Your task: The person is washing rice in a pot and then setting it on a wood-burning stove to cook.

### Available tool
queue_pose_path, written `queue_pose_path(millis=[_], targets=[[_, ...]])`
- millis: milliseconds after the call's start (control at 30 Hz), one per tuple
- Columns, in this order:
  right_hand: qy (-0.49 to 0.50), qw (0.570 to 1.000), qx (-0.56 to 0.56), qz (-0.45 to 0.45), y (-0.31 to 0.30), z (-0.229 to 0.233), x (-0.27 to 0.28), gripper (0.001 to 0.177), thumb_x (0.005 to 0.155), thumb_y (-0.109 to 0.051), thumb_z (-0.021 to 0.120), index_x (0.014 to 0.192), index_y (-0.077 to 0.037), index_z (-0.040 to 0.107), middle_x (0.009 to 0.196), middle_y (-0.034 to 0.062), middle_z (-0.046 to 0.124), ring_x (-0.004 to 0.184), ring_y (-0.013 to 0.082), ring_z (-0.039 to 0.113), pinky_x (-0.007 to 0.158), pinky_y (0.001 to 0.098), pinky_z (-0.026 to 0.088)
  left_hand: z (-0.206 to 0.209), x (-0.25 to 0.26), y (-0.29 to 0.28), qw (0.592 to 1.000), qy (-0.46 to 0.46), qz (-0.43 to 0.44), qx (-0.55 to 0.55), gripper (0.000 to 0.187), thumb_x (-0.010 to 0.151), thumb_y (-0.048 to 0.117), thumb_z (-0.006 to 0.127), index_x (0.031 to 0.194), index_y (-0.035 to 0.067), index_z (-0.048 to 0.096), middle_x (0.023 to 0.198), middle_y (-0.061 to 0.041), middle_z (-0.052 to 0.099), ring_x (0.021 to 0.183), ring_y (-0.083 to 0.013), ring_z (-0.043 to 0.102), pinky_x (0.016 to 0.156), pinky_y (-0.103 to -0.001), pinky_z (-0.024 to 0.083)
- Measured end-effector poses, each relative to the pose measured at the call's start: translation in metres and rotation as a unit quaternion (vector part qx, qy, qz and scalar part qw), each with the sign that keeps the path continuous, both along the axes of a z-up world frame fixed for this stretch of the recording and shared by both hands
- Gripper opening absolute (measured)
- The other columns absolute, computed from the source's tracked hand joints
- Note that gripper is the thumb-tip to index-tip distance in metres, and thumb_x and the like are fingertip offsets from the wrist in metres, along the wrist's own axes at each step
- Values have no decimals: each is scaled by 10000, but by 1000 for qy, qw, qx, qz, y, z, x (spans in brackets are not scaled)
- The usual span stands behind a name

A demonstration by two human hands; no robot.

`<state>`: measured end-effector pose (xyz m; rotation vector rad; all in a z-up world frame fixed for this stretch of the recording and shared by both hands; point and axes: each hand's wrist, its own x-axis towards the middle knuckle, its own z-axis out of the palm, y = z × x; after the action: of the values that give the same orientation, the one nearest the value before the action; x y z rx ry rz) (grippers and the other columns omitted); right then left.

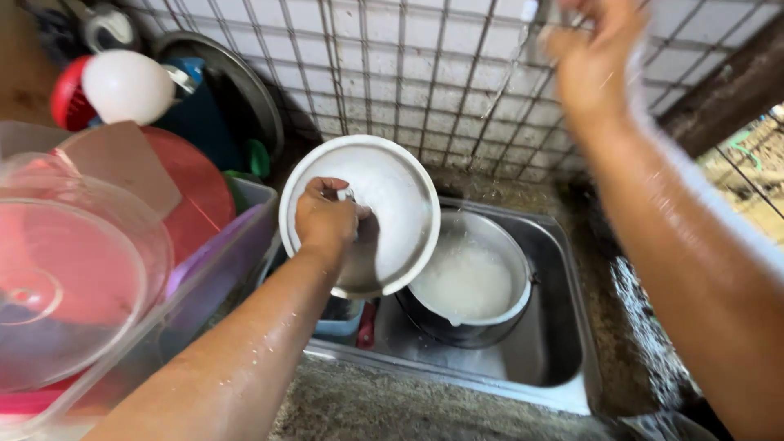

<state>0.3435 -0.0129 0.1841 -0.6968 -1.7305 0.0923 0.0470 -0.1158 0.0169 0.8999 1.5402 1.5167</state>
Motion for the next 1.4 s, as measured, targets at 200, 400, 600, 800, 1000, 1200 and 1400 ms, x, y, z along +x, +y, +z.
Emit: queue_pose_path(millis=[200,400,600,800,1000,1200,1400], targets=[[-282,868,-407,-45,-99,-231,11,501,816,-265,778,1274,-100,660,1251,107,698,1144,234,703,991,414,605,-10,0,4,998,-37,7,44,426,642,-111,791,990,63,619,881,-51,655,751,-173,646,626,-331,547],[-511,751,-412,-75,-187,-233,-29,926,768,-259,883,1550,-253,386,1477,90,422,1366,323,424,1148,453,370,-20,-1,15,991,-108,10,77,450,607,-153,785,972,45,611,901,-82,644,781,-199,661,666,-326,582],[-574,723,-375,-83,-190,-239,-27,1065,720,0,747,1620,-271,245,1516,76,368,1372,315,401,1148,463,342,-17,0,11,986,-153,3,63,447,610,-182,758,962,39,593,915,-109,640,794,-233,672,651,-350,590],[-437,881,-182,11,-194,-247,-8,537,672,67,614,1193,-61,646,1364,146,576,1254,350,549,1079,465,445,-6,0,-2,986,-158,8,45,444,619,-181,751,970,43,596,926,-105,640,800,-220,675,644,-350,604],[-245,932,-247,102,-94,-245,56,141,870,-129,729,981,-44,717,965,43,736,845,123,686,737,286,595,-7,-4,-16,997,-65,-7,27,410,629,-140,783,965,50,644,879,-81,671,777,-194,658,653,-308,569],[-48,865,-494,-71,-12,-164,35,180,887,-220,813,858,-68,721,679,3,613,520,71,449,456,252,327,-11,13,-29,991,87,-95,-28,419,572,-47,861,937,80,699,904,-65,712,841,-205,701,761,-322,578],[-27,878,-477,-28,7,-178,35,167,894,-223,797,853,-73,737,683,-40,597,554,44,437,482,231,299,-30,75,-30,906,340,-240,-79,262,676,74,690,894,181,786,984,-101,773,984,-298,721,862,-385,554]])
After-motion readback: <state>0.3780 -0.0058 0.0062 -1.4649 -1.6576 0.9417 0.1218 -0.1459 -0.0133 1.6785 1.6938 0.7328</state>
